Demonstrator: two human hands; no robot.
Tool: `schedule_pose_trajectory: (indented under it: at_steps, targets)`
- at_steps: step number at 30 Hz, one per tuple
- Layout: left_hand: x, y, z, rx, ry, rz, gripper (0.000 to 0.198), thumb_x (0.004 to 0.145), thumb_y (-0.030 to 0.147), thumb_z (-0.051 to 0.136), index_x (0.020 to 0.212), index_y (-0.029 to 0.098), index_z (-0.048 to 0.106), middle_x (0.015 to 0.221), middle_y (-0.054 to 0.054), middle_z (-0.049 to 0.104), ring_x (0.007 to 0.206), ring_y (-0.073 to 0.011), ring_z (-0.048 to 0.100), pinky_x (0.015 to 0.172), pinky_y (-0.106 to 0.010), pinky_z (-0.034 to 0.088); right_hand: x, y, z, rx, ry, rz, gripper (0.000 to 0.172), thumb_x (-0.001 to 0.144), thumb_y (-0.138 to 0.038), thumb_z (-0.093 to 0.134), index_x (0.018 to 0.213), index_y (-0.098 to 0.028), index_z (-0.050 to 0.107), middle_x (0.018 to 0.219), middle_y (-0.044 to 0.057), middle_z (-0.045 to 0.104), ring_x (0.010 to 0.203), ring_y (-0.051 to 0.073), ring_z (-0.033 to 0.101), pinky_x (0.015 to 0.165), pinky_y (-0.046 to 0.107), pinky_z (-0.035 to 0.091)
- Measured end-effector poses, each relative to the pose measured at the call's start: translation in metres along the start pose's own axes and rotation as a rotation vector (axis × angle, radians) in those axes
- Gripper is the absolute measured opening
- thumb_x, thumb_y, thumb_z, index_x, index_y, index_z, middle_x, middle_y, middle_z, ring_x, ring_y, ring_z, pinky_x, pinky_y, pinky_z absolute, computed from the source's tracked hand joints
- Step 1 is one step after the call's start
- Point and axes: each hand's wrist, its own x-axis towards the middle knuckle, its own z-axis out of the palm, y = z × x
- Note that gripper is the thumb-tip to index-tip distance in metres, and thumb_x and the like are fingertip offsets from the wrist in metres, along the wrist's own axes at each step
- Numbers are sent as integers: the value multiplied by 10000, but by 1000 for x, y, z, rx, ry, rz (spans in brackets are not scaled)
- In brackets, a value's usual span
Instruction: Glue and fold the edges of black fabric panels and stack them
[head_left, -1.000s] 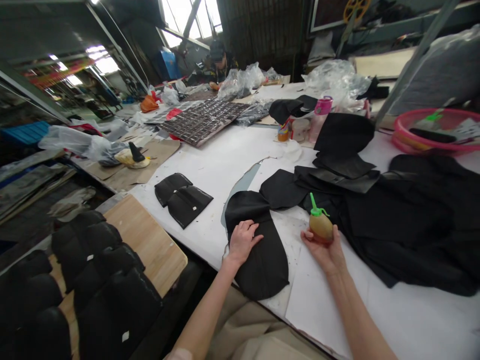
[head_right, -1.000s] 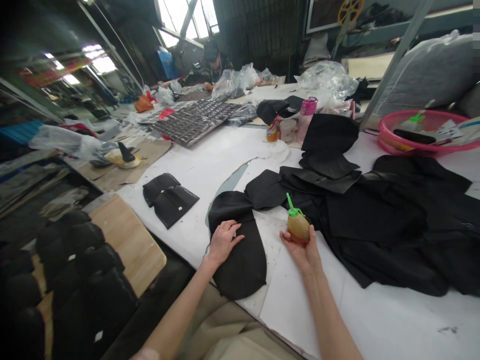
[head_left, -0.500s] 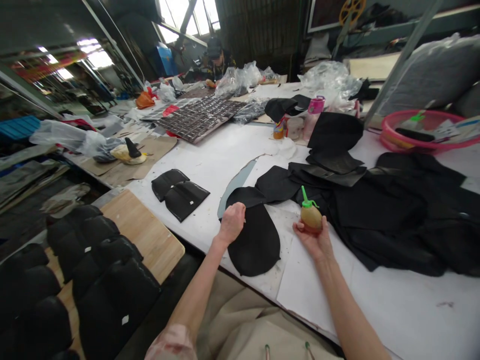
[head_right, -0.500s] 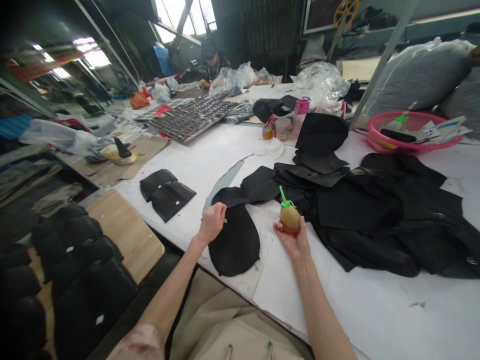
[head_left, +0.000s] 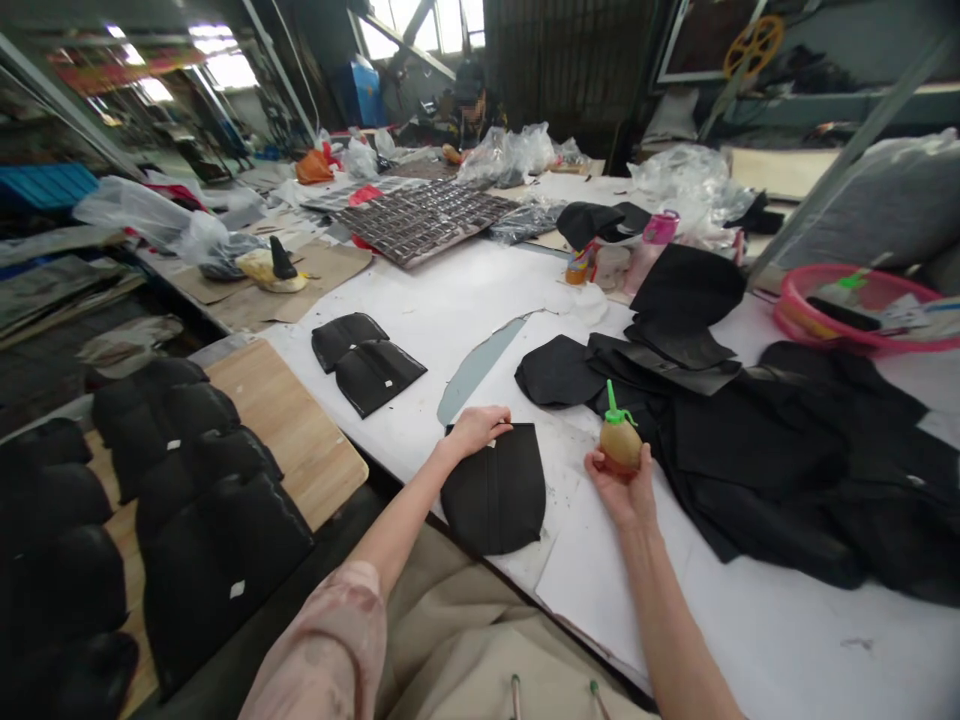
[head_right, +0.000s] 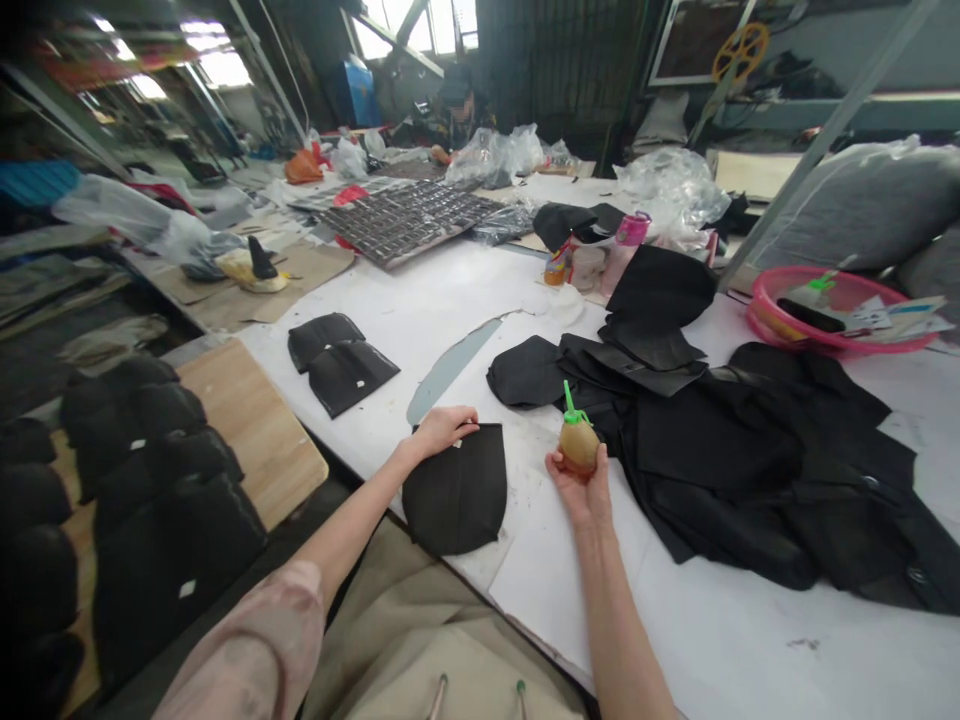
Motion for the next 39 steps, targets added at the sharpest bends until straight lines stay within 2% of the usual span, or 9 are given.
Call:
schedule_pose_trajectory:
  at_steps: [3, 8, 13, 16, 21, 28, 31, 35, 39]
  targets:
    - [-1, 1, 14, 118, 117, 14, 96, 918, 275, 591, 904, 202, 651, 958, -57, 612, 948, -199, 566, 850, -321, 457, -3, 2, -2, -96, -32, -35, 486, 653, -551, 828, 937, -191, 667, 826, 47, 705, 642, 155, 634, 625, 314, 606]
    - [-20, 25, 25, 120, 270, -8, 114, 928, 227, 563, 993, 188, 648, 1074, -81, 603, 1051, -219, 533, 921, -367, 445, -14, -4, -3, -412, -70, -153, 492, 674, -503, 828, 1027, -199, 668, 904, 60, 726, 691, 205, 691, 592, 318, 615]
    - [-33, 35, 43, 65, 260, -32, 348, 887, 390, 639, 1180, 204, 604, 1195, -95, 591, 1130, -252, 525, 939, -395, 422, -27, -17, 10, -834, -119, -365, 518, 656, -399, 868, 1091, -222, 652, 987, 53, 706, 707, 208, 684, 533, 292, 599]
    - [-34, 34, 45, 44, 262, -45, 429, 866, 430, 659, 1221, 202, 583, 1215, -97, 586, 1142, -257, 519, 955, -398, 407, -28, -20, 18, -953, -119, -414, 563, 609, -375, 901, 1089, -219, 651, 973, 55, 700, 750, 206, 664, 522, 267, 581]
    - [-33, 34, 43, 9, 269, -70, 487, 843, 438, 671, 1251, 195, 564, 1243, -101, 577, 1162, -264, 506, 984, -403, 389, -22, -18, 25, -1140, -148, -481, 651, 550, -341, 936, 1121, -217, 649, 991, 56, 696, 809, 205, 647, 654, 280, 556]
    - [-34, 34, 43, -20, 260, -87, 504, 833, 454, 661, 1262, 210, 558, 1278, -87, 575, 1192, -262, 496, 1022, -411, 378, -12, -13, 30, -1516, -215, -697, 625, 687, -502, 821, 1200, -217, 605, 1027, 69, 669, 828, 231, 626, 755, 379, 529]
    - [-35, 34, 43, -23, 265, -85, 506, 830, 452, 663, 1262, 210, 559, 1288, -80, 576, 1207, -256, 493, 1024, -406, 380, -13, -13, 36, -1494, -212, -677, 636, 704, -514, 802, 1212, -204, 576, 1053, 88, 663, 858, 249, 644, 765, 407, 543]
    - [-35, 32, 43, -25, 269, -75, 503, 834, 451, 659, 1262, 206, 562, 1299, -79, 576, 1221, -252, 488, 1022, -405, 382, -27, -21, 56, -1217, -183, -567, 633, 680, -471, 828, 1190, -203, 566, 1015, 84, 670, 843, 253, 662, 640, 361, 575]
    - [-35, 32, 44, -20, 273, -79, 493, 838, 453, 656, 1254, 204, 568, 1307, -82, 578, 1225, -256, 488, 1020, -416, 378, -39, -30, 74, -1134, -183, -594, 572, 699, -438, 818, 1168, -207, 586, 1043, 78, 662, 825, 236, 660, 571, 315, 573]
